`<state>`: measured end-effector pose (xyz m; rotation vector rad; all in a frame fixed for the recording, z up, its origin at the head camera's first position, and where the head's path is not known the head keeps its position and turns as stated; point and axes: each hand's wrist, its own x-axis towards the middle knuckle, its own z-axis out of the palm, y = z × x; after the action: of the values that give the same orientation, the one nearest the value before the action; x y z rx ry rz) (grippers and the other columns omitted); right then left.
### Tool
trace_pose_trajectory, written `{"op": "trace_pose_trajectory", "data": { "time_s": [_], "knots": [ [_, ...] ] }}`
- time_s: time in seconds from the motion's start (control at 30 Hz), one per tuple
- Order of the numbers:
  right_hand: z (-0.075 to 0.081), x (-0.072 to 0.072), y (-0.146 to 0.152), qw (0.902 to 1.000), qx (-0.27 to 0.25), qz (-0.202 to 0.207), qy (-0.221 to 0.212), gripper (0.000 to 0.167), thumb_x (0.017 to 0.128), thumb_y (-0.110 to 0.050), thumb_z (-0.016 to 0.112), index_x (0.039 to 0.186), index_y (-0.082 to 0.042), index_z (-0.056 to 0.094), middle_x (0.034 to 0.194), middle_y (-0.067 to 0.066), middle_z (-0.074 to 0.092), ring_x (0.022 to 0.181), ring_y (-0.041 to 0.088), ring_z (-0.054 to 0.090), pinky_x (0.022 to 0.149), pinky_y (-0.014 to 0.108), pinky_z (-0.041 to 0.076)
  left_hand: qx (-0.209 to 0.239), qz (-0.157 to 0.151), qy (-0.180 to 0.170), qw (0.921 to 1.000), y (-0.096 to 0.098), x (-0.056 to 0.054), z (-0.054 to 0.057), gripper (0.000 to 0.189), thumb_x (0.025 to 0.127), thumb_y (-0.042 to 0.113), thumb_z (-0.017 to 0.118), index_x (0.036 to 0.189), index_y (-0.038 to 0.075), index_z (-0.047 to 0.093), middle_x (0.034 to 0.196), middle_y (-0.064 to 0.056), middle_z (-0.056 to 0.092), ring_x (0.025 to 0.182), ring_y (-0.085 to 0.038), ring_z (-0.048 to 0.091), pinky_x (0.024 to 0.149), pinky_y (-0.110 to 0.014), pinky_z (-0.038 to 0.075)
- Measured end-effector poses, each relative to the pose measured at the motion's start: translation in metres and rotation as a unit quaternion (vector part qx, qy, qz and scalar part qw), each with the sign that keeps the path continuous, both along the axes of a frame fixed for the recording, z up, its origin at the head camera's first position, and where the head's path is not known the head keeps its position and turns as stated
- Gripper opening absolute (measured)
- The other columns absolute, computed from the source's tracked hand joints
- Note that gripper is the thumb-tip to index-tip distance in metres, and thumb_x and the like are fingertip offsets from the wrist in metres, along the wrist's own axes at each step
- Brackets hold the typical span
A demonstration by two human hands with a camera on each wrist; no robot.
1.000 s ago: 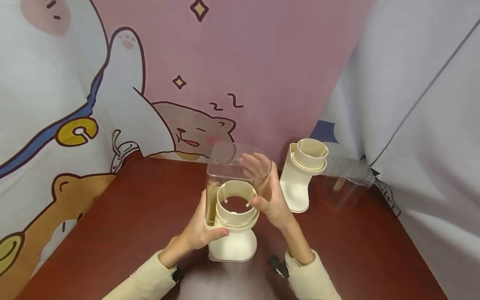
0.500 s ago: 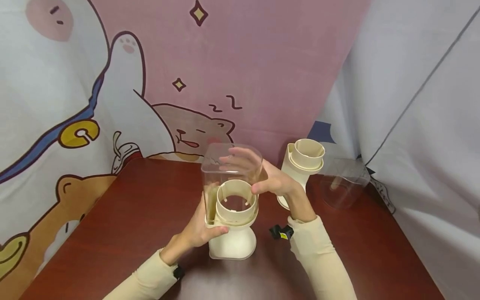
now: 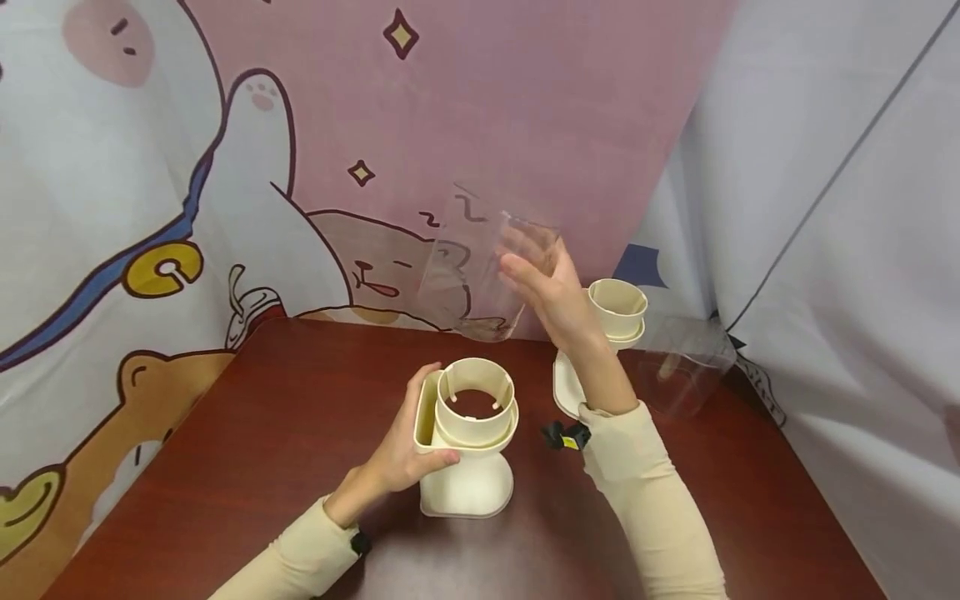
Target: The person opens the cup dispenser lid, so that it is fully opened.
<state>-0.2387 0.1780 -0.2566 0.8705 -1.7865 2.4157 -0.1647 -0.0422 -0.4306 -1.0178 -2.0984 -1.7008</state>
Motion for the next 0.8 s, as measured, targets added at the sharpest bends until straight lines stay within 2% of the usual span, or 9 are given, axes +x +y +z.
{"op": "trace_pose_trajectory", "data": {
  "time_s": [0.03,0.1,0.17,0.23,0.33,0.43,0.57,0.67,0.8],
  "knots": [
    [-0.002,-0.002,-0.004,0.9977,0.033,-0.057,-0.016,0.063,0.092,-0.022,0.072,0.144,-0.018,0.036,0.151,0.011,0.044,0.138,0.031,0.046,0.113,0.045,0.041,-0.001,0.001,-0.001,1.0,0.0,0.0,0.0,0.107,0.075,0.044,0.084,0.155,0.017,0.018,0.137,-0.01,0.048,0.118,-0.02,0.052,0.104,-0.03,0.042],
    [-0.011,-0.008,-0.011,0.9843,0.096,-0.144,-0.034,0.071,0.091,-0.022,0.072,0.147,-0.016,0.029,0.152,0.011,0.039,0.141,0.028,0.042,0.116,0.043,0.037,-0.004,0.002,0.0,1.0,-0.001,0.0,0.0,0.108,0.074,0.04,0.085,0.155,0.017,0.017,0.138,-0.01,0.048,0.119,-0.02,0.051,0.105,-0.03,0.042],
    [-0.026,-0.018,-0.016,0.9675,0.145,-0.204,-0.036,0.081,0.089,-0.025,0.074,0.15,-0.012,0.023,0.155,0.015,0.034,0.143,0.028,0.037,0.119,0.044,0.032,-0.006,0.003,0.001,1.0,-0.001,0.0,0.0,0.109,0.075,0.042,0.085,0.156,0.017,0.017,0.139,-0.01,0.047,0.121,-0.02,0.051,0.106,-0.03,0.041],
    [-0.044,-0.028,-0.018,0.9532,0.182,-0.239,-0.031,0.091,0.087,-0.031,0.077,0.153,-0.009,0.017,0.156,0.018,0.029,0.146,0.028,0.031,0.121,0.045,0.027,-0.007,0.002,0.001,1.0,-0.001,-0.001,0.0,0.108,0.076,0.047,0.083,0.155,0.017,0.017,0.14,-0.01,0.047,0.121,-0.02,0.051,0.107,-0.03,0.041],
    [-0.073,-0.039,-0.017,0.9365,0.23,-0.263,-0.028,0.102,0.088,-0.039,0.075,0.156,-0.007,0.006,0.16,0.023,0.019,0.151,0.03,0.021,0.123,0.047,0.019,-0.008,0.0,-0.002,1.0,-0.001,-0.001,0.001,0.108,0.077,0.054,0.081,0.155,0.014,0.017,0.14,-0.01,0.046,0.122,-0.02,0.05,0.107,-0.031,0.04],
    [-0.107,-0.045,-0.016,0.9223,0.267,-0.275,-0.049,0.108,0.089,-0.049,0.072,0.157,-0.007,-0.001,0.162,0.025,0.014,0.152,0.032,0.016,0.124,0.049,0.016,-0.01,-0.002,-0.004,0.9999,0.0,-0.001,0.001,0.109,0.076,0.051,0.082,0.155,0.015,0.017,0.14,-0.01,0.047,0.122,-0.02,0.051,0.107,-0.031,0.041],
    [-0.149,-0.049,-0.018,0.9114,0.282,-0.292,-0.068,0.108,0.087,-0.048,0.074,0.155,-0.004,0.003,0.158,0.027,0.022,0.15,0.034,0.023,0.123,0.048,0.02,-0.013,-0.003,-0.007,0.9999,0.0,0.0,0.0,0.109,0.075,0.045,0.084,0.155,0.018,0.016,0.14,-0.009,0.047,0.122,-0.019,0.051,0.107,-0.032,0.041],
    [-0.167,-0.051,-0.021,0.9128,0.267,-0.304,-0.057,0.104,0.086,-0.04,0.078,0.153,-0.001,0.01,0.153,0.027,0.03,0.146,0.035,0.03,0.121,0.048,0.024,-0.013,-0.003,-0.007,0.9999,-0.001,-0.001,-0.001,0.108,0.076,0.048,0.083,0.155,0.018,0.016,0.141,-0.009,0.046,0.122,-0.019,0.051,0.107,-0.032,0.041],
    [-0.175,-0.053,-0.024,0.912,0.25,-0.32,-0.061,0.105,0.083,-0.039,0.08,0.152,0.001,0.013,0.151,0.029,0.031,0.144,0.037,0.032,0.121,0.049,0.025,-0.011,-0.002,-0.005,0.9999,-0.002,-0.002,0.0,0.109,0.077,0.052,0.081,0.155,0.015,0.016,0.141,-0.01,0.046,0.123,-0.02,0.051,0.107,-0.032,0.041]
  ]
}}
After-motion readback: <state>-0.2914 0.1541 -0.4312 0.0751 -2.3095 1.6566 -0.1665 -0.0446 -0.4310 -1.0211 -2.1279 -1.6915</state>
